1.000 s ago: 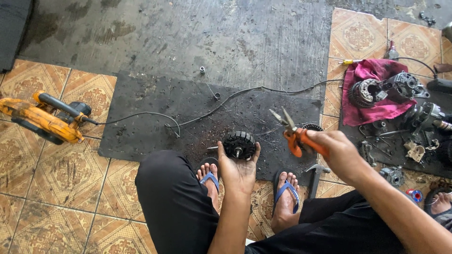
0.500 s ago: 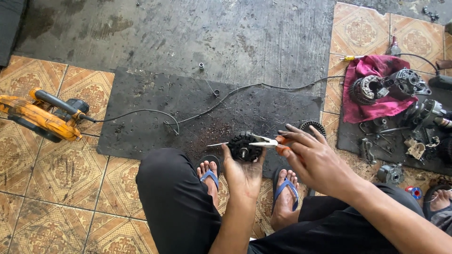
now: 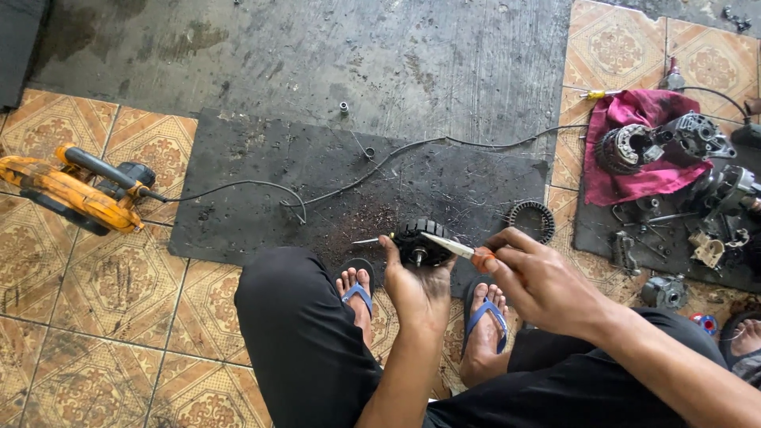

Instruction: Removing copper windings from a motor stator using pliers and a screwdriver for prying.

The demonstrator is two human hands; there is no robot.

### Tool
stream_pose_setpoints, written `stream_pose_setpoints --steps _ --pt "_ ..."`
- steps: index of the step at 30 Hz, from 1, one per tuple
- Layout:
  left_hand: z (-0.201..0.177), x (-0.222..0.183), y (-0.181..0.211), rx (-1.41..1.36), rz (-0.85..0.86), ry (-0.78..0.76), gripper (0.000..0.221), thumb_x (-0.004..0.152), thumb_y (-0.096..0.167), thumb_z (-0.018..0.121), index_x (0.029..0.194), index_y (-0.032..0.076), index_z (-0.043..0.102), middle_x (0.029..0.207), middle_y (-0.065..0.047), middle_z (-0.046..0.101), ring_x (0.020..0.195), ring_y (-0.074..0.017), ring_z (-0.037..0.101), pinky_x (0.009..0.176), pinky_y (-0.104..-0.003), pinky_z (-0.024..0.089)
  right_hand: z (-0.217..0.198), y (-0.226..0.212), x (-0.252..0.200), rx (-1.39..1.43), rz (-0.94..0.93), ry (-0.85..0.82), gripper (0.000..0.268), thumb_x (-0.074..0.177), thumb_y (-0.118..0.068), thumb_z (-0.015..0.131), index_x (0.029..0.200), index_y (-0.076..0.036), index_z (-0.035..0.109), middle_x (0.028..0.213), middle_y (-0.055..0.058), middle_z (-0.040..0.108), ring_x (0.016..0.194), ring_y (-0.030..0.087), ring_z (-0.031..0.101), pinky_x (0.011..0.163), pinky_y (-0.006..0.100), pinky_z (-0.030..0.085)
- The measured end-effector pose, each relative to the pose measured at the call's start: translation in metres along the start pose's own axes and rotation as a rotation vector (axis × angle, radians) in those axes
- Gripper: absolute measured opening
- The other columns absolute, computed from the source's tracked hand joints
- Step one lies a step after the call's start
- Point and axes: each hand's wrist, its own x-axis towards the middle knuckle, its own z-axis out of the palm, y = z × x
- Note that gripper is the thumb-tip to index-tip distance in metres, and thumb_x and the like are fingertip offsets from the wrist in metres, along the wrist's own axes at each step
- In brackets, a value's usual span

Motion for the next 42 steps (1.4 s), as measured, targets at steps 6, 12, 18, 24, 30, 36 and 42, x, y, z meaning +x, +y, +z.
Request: stream_pose_setpoints --steps 6,12,18,24,30,36,42 --pt "0.003 -0.014 0.006 -0.002 -0.078 -0.042 0.052 0.095 0.055 0.067 0.115 0.011 0.049 0.106 -0.009 0.054 0.096 -0.0276 0.058 0.086 -0.056 0.059 -0.01 -0.006 0.005 0.213 -0.079 -0.027 0.04 0.101 -0.023 0.05 0.065 -0.008 0.063 0.095 0.014 0.072 0.072 0.034 0.071 0.065 0.041 0.058" --pt "0.005 -0.024 0.009 -0.013 -0.021 -0.076 0.055 0.094 0.056 0.067 0.121 0.012 0.048 0.111 -0.01 0.051 0.099 -0.0262 0.058 0.085 -0.056 0.062 -0.017 -0.011 0.006 0.374 -0.011 -0.06 0.047 0.1 -0.025 0.049 0.058 -0.008 0.064 0.09 0.014 0.075 0.067 0.022 0.066 0.06 0.038 0.054" --pt "0.023 -0.072 0.031 0.098 -0.075 -0.21 0.062 0.09 0.047 0.072 0.132 0.007 0.052 0.122 -0.021 0.051 0.109 -0.0413 0.06 0.085 -0.063 0.062 -0.026 -0.033 0.005 1.014 0.043 0.045 0.046 0.105 -0.016 0.045 0.067 0.004 0.063 0.066 0.015 0.046 0.053 0.025 0.05 0.04 0.032 0.038" --pt "0.078 -0.127 0.055 0.595 -0.1 -0.484 0.049 0.089 0.032 0.067 0.121 -0.002 0.053 0.12 -0.025 0.062 0.105 -0.0387 0.066 0.071 -0.049 0.067 -0.029 0.01 -0.019 1.292 0.182 0.026 0.04 0.107 -0.029 0.05 0.108 0.006 0.067 0.094 0.025 0.058 0.067 0.034 0.061 0.052 0.032 0.044" --pt "0.094 -0.079 0.062 0.678 -0.219 -0.7 0.039 0.087 0.032 0.07 0.119 0.01 0.062 0.116 -0.024 0.07 0.102 -0.0393 0.07 0.07 -0.052 0.064 -0.029 -0.007 -0.002 1.285 0.172 0.055 0.046 0.1 -0.028 0.062 0.065 -0.004 0.045 0.064 0.006 0.035 0.056 0.025 0.044 0.05 0.031 0.034" --pt "0.09 -0.072 0.051 0.679 -0.303 -0.744 0.06 0.094 0.036 0.061 0.142 -0.001 0.059 0.115 -0.022 0.067 0.098 -0.0323 0.069 0.064 -0.041 0.066 -0.023 0.014 -0.012 1.211 0.322 0.082 0.05 0.1 -0.032 0.062 0.065 0.002 0.057 0.062 0.009 0.043 0.052 0.024 0.05 0.046 0.03 0.038" --pt "0.092 -0.074 0.03 0.67 -0.068 -0.558 0.04 0.097 0.027 0.056 0.128 0.003 0.067 0.104 -0.018 0.07 0.089 -0.0273 0.068 0.063 -0.043 0.063 -0.038 -0.01 -0.008 0.682 0.148 0.15 0.04 0.104 -0.032 0.05 0.085 -0.002 0.066 0.079 0.002 0.048 0.057 0.01 0.043 0.047 0.024 0.033"
